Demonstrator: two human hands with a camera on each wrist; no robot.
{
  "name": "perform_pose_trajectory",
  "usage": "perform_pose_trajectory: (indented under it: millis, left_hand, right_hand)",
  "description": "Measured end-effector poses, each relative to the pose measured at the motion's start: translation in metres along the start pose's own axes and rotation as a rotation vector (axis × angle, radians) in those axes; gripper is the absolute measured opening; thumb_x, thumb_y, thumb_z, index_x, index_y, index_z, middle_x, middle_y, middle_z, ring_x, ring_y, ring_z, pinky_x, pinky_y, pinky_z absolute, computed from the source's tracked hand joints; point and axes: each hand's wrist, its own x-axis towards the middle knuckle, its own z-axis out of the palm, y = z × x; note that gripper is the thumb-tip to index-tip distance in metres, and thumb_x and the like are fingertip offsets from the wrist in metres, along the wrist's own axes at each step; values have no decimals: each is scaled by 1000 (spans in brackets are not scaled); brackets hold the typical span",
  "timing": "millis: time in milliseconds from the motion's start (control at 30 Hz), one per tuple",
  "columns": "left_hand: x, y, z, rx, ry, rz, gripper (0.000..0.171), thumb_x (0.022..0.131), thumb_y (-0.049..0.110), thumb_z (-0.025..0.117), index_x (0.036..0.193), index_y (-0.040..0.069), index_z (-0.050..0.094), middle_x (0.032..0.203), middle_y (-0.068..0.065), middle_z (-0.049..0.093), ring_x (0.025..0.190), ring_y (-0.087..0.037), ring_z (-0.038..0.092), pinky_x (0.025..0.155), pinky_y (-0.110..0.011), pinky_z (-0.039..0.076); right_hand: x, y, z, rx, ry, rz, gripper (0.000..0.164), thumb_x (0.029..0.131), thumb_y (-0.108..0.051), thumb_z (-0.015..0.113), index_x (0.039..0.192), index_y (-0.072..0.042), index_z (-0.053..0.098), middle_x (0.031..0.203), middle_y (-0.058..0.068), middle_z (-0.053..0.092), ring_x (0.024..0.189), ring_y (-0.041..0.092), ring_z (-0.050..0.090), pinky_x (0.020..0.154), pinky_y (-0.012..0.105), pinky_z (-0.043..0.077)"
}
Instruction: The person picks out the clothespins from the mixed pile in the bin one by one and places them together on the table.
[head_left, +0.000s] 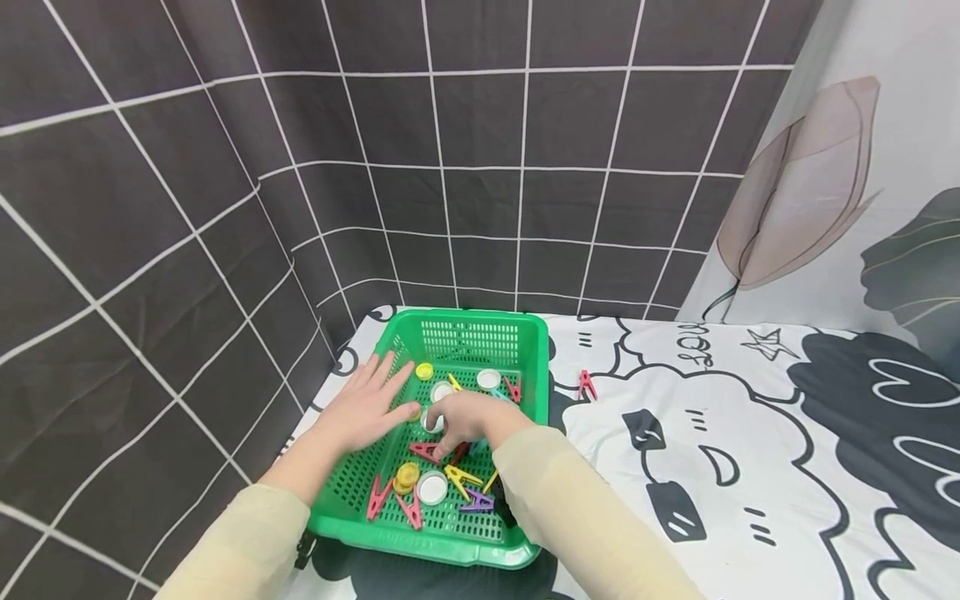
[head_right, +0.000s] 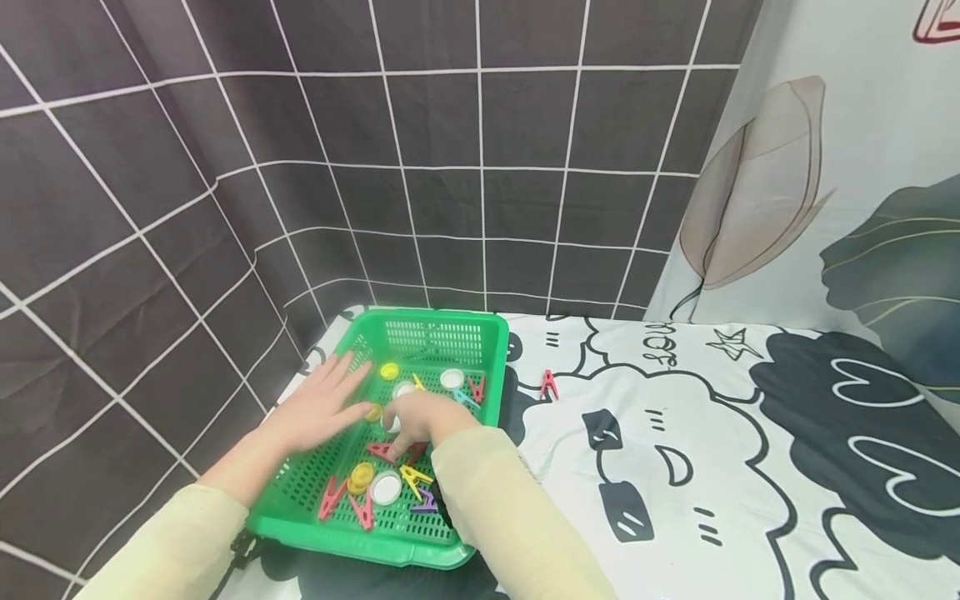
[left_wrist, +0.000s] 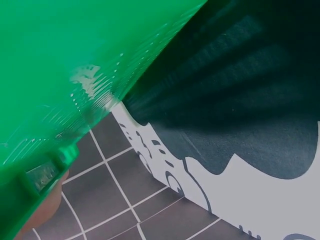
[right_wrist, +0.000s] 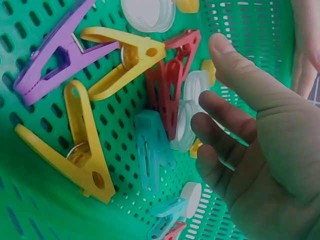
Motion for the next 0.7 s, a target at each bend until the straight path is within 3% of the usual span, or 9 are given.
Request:
perform_pose_trajectory:
  millis: [700]
  left_hand:
    - [0,1,0,-15,0,-7,75,95,60,33,150,10,23,153,-22,13,140,-41,6,112,-54,9]
  right_hand:
    - [7,-6,6,-125,-45,22,39,78,-31,77,114,-25,65,114,-7,61,108,15,55,90,34,47]
